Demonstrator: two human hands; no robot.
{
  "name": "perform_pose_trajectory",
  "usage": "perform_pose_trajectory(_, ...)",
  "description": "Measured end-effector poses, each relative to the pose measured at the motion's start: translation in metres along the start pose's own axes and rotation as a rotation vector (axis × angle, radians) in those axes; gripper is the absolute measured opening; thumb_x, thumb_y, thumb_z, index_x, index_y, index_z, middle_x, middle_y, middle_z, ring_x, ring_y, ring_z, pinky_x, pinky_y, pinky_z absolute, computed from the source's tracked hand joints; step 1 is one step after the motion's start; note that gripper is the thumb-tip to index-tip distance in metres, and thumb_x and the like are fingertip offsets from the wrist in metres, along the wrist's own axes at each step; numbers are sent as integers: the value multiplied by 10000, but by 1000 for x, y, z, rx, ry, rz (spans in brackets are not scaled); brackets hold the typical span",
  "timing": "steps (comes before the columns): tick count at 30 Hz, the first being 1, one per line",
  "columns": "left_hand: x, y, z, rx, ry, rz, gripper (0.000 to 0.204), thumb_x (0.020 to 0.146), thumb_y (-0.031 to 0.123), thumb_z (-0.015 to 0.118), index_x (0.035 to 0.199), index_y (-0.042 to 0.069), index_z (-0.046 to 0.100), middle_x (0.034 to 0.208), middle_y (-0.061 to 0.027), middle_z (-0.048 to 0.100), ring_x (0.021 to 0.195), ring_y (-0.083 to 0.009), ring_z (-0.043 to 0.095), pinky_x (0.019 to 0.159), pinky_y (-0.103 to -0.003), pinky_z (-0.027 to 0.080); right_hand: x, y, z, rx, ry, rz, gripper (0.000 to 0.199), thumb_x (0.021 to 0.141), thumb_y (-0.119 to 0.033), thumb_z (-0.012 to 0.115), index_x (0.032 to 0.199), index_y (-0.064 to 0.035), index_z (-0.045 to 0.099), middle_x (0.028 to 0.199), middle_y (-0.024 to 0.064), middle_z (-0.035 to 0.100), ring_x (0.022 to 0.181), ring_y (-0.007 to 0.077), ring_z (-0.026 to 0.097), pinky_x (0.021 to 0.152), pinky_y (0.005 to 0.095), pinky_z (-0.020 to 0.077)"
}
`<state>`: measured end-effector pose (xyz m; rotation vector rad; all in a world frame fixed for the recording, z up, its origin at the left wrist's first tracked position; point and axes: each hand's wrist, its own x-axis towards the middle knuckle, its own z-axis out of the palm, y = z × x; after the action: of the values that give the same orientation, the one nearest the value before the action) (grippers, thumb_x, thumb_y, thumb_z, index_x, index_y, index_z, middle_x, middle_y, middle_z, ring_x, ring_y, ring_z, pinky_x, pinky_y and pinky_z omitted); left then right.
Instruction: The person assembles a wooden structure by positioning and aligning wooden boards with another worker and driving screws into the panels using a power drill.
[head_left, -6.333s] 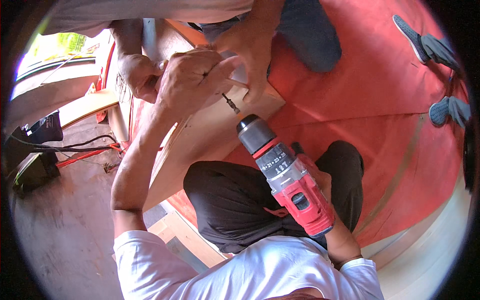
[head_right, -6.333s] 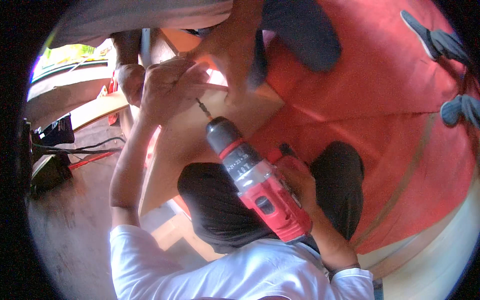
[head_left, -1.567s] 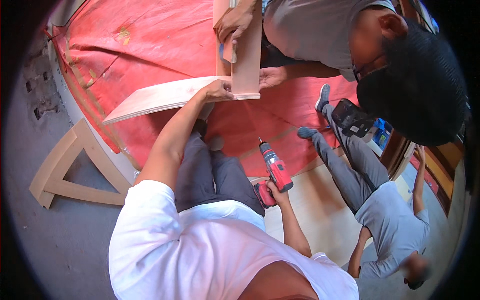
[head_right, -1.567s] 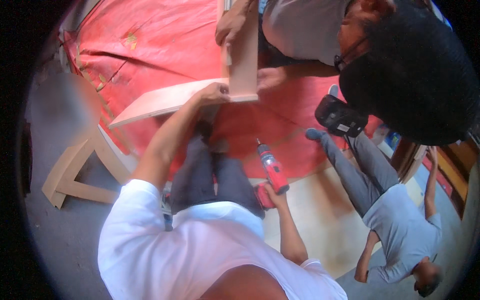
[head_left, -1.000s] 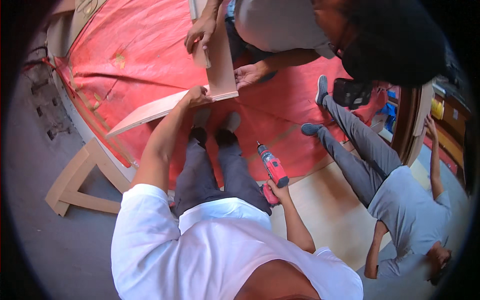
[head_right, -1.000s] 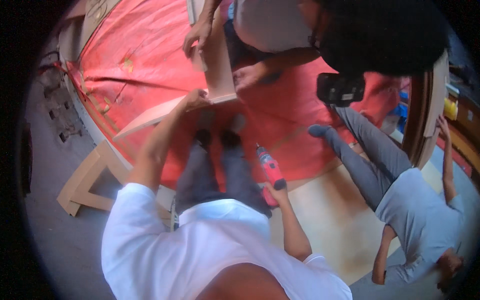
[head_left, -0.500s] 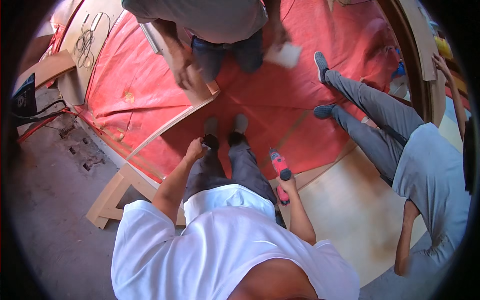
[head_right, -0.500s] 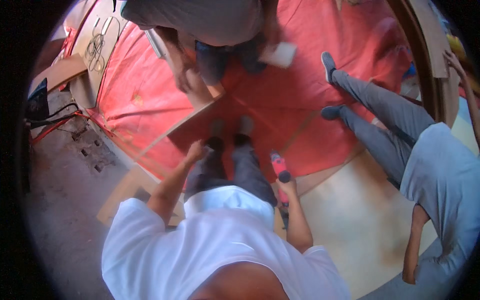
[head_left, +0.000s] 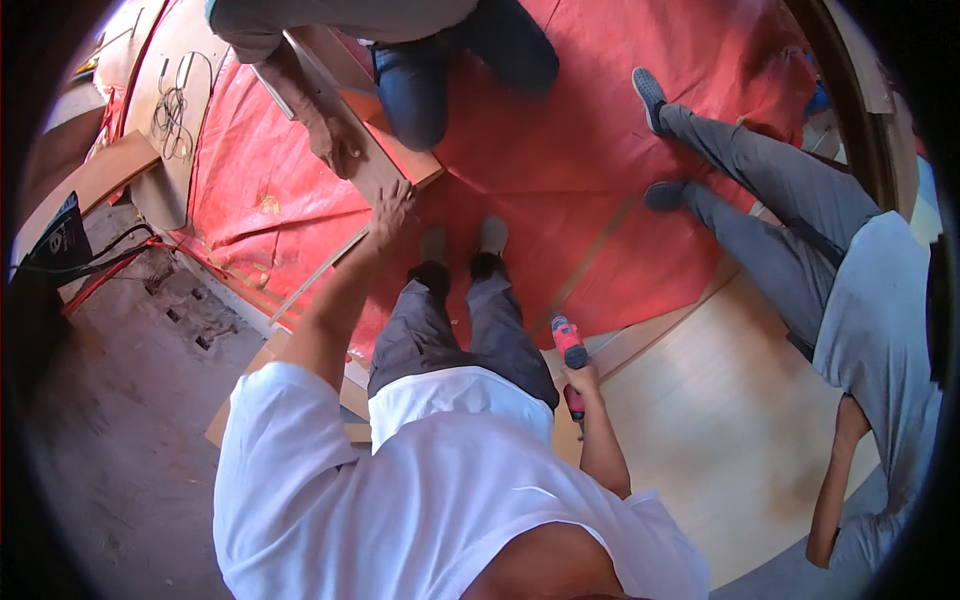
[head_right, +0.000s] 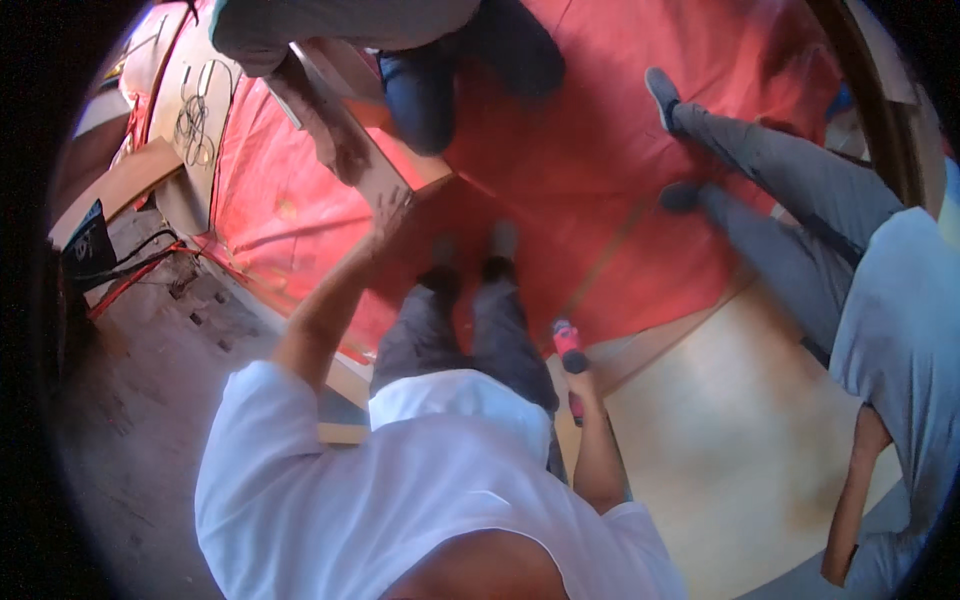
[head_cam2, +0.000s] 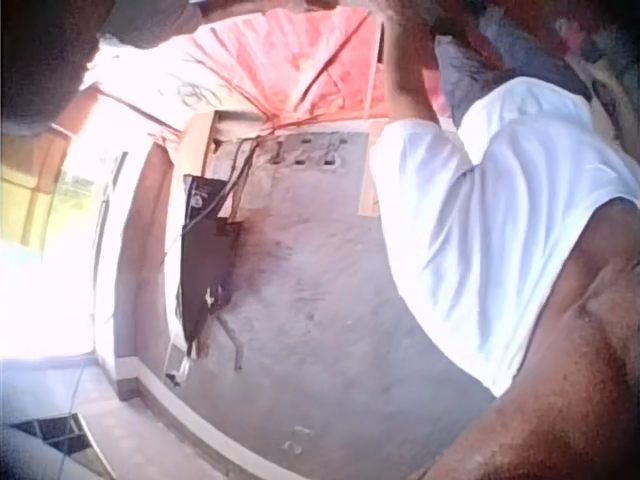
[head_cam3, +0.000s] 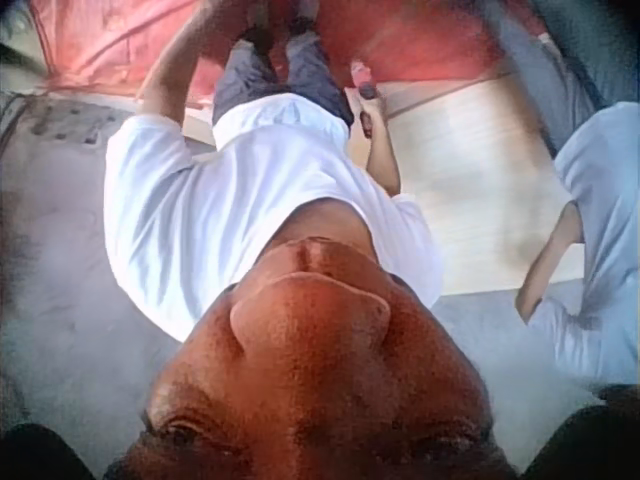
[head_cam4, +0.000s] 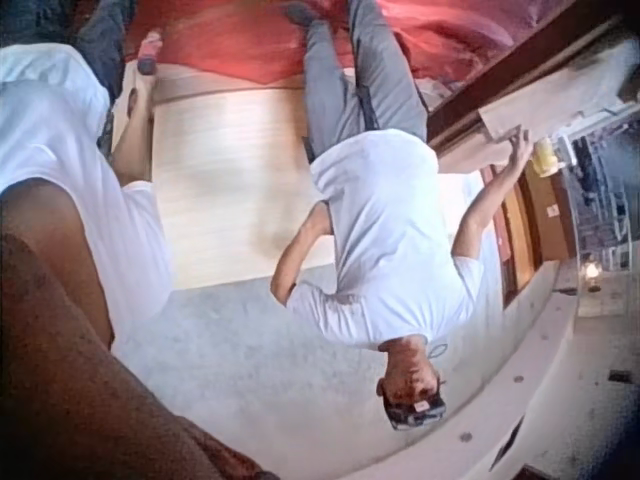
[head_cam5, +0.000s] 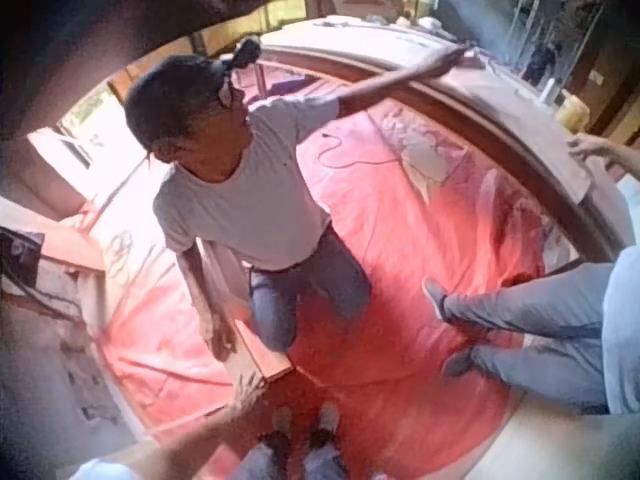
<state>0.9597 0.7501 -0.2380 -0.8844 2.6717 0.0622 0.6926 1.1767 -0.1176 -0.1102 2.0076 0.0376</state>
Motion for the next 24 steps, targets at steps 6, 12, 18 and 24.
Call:
perform_pose_trajectory(6, 77, 4, 21, 87, -496, 161, 281, 796, 242, 511, 1048, 163, 605, 1128, -14, 436, 1094, -192, 407, 854, -394, 359, 23, 62, 41, 187, 31, -8, 464, 603, -304, 714, 948, -9, 614, 867, 160, 647, 835, 291, 634, 735, 387, 489)
perform_pose_trajectory(12, 63, -24, 122, 167, -387, 51, 390, 834, 254, 456, 1214, 180, 502, 1207, -22, 410, 1136, -202, 351, 897, -429, 305, -1, 29, 39, 228, 36, -55, 452, 611, -307, 678, 967, -36, 616, 892, 148, 644, 867, 277, 626, 736, 380, 482)
perform_pose_trajectory(18, 76, 35, 105, -109, -471, 150, 349, 815, 229, 472, 1147, 159, 554, 1109, -71, 486, 1076, -238, 452, 831, -442, 388, -17, 54, 49, 289, 126, 85, 375, 571, -265, 697, 852, -24, 636, 803, 126, 650, 775, 225, 639, 701, 359, 492)
perform_pose_trajectory(24, 58, 0, 90, 10, -248, 98, 252, 817, 238, 471, 1019, 206, 616, 1089, -41, 473, 1042, -217, 448, 767, -384, 402, -10, 41, 46, 219, 80, -17, 389, 586, -258, 685, 890, -21, 633, 799, 123, 648, 755, 212, 633, 683, 355, 495)
